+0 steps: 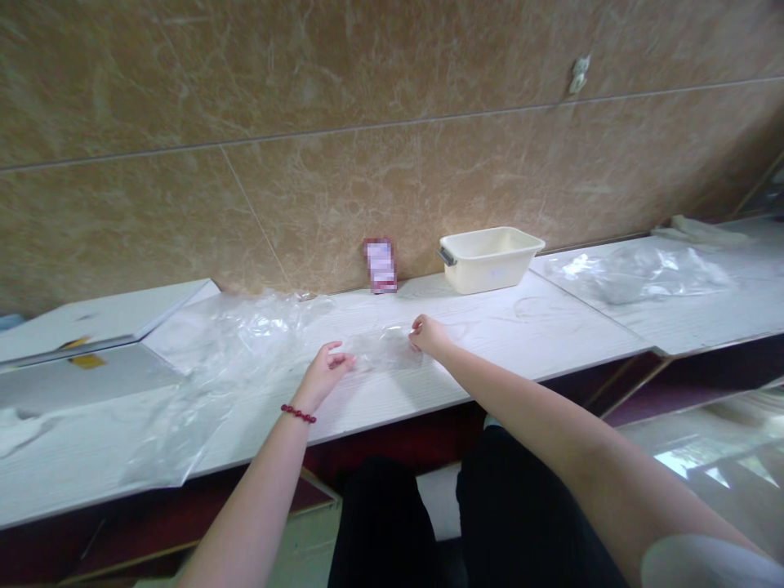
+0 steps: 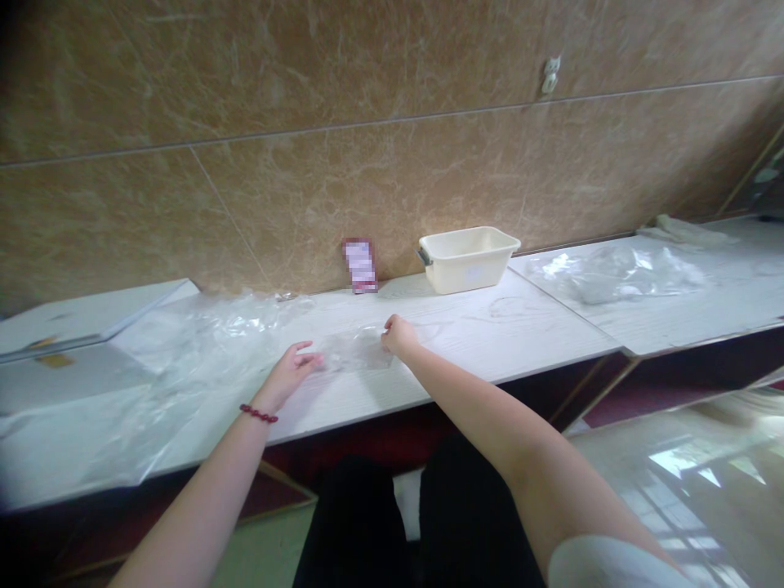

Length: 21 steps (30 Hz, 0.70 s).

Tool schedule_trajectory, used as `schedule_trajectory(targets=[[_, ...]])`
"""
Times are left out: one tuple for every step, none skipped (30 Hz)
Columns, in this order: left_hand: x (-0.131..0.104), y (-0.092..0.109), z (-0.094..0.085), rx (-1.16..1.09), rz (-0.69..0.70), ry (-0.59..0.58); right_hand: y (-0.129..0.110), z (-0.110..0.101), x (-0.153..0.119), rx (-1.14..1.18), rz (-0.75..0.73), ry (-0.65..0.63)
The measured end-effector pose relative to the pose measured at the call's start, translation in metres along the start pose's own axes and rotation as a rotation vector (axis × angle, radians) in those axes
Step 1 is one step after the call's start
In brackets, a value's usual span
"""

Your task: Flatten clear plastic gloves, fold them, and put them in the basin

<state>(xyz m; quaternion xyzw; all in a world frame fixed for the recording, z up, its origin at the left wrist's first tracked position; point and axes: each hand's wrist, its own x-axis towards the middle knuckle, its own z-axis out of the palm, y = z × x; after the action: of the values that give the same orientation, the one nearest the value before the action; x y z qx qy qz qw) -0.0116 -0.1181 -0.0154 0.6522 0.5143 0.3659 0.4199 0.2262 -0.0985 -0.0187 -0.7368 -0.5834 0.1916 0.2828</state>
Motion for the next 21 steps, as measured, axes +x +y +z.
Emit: schedule_trajectory(targets=[[0.0, -0.001, 0.0, 0.005, 0.019, -0.013, 0.001, 0.001, 0.001, -0.001, -0.001, 0.005], [0.001, -0.002, 0.0, 0.013, 0.041, -0.022, 0.001, 0.001, 0.001, -0.003, -0.002, 0.009], [0.003, -0.004, 0.001, 0.024, 0.063, -0.027, 0.001, 0.001, 0.002, -0.009, -0.003, 0.012], [0.004, -0.005, 0.002, 0.035, 0.083, -0.032, 0.002, 0.002, 0.002, -0.015, -0.006, 0.013], [0.006, -0.005, 0.003, 0.046, 0.098, -0.037, 0.002, 0.002, 0.003, -0.021, -0.009, 0.01], [0.008, -0.006, 0.004, 0.058, 0.111, -0.043, 0.002, 0.002, 0.003, -0.033, -0.013, -0.002], [0.009, -0.005, 0.005, 0.072, 0.118, -0.05, 0.001, 0.001, 0.003, -0.047, -0.018, -0.023], [0.01, -0.004, 0.007, 0.087, 0.121, -0.055, 0.001, 0.001, 0.003, -0.064, -0.024, -0.048], [0.01, -0.003, 0.008, 0.108, 0.119, -0.055, 0.0, 0.0, 0.003, -0.08, -0.031, -0.074], [0.011, -0.002, 0.009, 0.135, 0.113, -0.051, -0.001, -0.001, 0.003, -0.094, -0.037, -0.101], [0.011, 0.0, 0.011, 0.168, 0.105, -0.043, -0.003, -0.001, 0.003, -0.105, -0.042, -0.124], [0.011, 0.001, 0.012, 0.208, 0.096, -0.034, -0.004, -0.002, 0.002, -0.113, -0.047, -0.141], [0.011, 0.002, 0.012, 0.256, 0.091, -0.023, -0.006, -0.003, 0.002, -0.119, -0.05, -0.152], [0.012, 0.002, 0.013, 0.311, 0.091, -0.009, -0.008, -0.005, 0.001, -0.129, -0.055, -0.162], [0.012, 0.001, 0.014, 0.371, 0.094, 0.006, -0.009, -0.005, 0.001, -0.139, -0.059, -0.17], [0.012, 0.001, 0.014, 0.431, 0.097, 0.02, -0.011, -0.006, 0.001, -0.151, -0.063, -0.174], [0.012, 0.0, 0.014, 0.487, 0.096, 0.031, -0.012, -0.007, 0.0, -0.162, -0.066, -0.178], [0.012, -0.001, 0.015, 0.534, 0.091, 0.037, -0.013, -0.008, 0.0, -0.174, -0.068, -0.18], [0.012, -0.001, 0.015, 0.57, 0.081, 0.039, -0.014, -0.009, 0.0, -0.185, -0.071, -0.183], [0.012, -0.001, 0.014, 0.595, 0.068, 0.041, -0.014, -0.009, 0.0, -0.196, -0.073, -0.186], [0.012, -0.001, 0.014, 0.612, 0.056, 0.043, -0.015, -0.009, 0.0, -0.205, -0.076, -0.19]])
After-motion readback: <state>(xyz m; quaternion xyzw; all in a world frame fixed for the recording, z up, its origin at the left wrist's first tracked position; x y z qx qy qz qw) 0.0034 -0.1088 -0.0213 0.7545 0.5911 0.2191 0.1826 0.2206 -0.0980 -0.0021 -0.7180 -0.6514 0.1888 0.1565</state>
